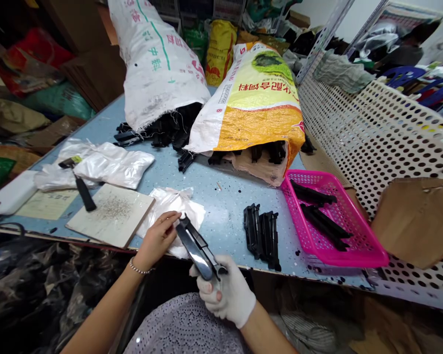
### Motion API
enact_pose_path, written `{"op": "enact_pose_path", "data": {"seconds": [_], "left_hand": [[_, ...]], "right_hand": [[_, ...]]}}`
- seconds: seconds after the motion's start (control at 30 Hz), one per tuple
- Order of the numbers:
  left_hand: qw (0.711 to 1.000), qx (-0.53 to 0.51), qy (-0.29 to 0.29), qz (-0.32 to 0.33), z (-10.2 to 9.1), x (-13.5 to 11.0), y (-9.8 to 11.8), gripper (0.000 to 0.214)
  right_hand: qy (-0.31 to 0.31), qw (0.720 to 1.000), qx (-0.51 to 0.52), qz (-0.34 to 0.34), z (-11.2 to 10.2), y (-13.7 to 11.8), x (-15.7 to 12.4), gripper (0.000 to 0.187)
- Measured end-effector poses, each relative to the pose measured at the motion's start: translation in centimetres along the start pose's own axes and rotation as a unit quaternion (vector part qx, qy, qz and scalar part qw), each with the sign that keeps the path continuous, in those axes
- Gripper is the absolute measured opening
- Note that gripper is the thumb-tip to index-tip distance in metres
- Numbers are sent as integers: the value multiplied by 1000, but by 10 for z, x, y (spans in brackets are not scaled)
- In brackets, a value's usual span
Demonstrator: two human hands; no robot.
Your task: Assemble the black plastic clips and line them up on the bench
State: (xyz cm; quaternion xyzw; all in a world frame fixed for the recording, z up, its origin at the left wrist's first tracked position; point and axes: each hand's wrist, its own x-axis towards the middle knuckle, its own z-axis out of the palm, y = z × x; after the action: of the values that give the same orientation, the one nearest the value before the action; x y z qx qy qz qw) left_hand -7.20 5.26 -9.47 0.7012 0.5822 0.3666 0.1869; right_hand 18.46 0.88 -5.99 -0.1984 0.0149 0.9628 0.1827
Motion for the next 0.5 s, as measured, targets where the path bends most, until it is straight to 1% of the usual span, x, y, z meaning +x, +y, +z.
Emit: {"op": "enact_pose_path", "data": {"seconds": [0.07,0.13,0.17,0.2,0.23,0.27,0.3,0.33,0.37,0.43,0.47,0.5], "left_hand": [[1000,6,-3,16,-1,-2,6,53],[997,13,-30,65,-5,-9,17,59],[994,6,-55,99,-7,-14,25,63],[988,-9,-83,131,-8,-19,35,66],[981,-28,-109,157,-9,-25,44,69],[976,-46,-129,172,-9,-31,54,71],[972,-63,-142,177,-7,-37,62,73],[970,-75,-152,173,-5,-41,69,74],[970,-82,-159,163,-3,-43,75,75],[972,-88,-164,145,0,-45,81,78],[973,-89,-162,139,-1,-45,82,77],[975,-90,-154,132,-5,-46,82,74]], "right_hand": [[31,999,-12,21,0,-3,12,55],[69,996,-44,26,0,-8,25,54],[98,992,-75,10,1,-11,30,53],[133,984,-117,-20,3,-14,34,49],[171,968,-173,-59,7,-16,37,44],[208,943,-241,-99,11,-18,38,40],[242,907,-317,-137,15,-19,39,36],[268,862,-395,-170,20,-18,38,34],[288,809,-472,-198,25,-15,37,32],[311,702,-594,-240,35,-6,32,29],[309,664,-632,-253,39,0,28,31],[291,646,-658,-254,43,5,24,39]]}}
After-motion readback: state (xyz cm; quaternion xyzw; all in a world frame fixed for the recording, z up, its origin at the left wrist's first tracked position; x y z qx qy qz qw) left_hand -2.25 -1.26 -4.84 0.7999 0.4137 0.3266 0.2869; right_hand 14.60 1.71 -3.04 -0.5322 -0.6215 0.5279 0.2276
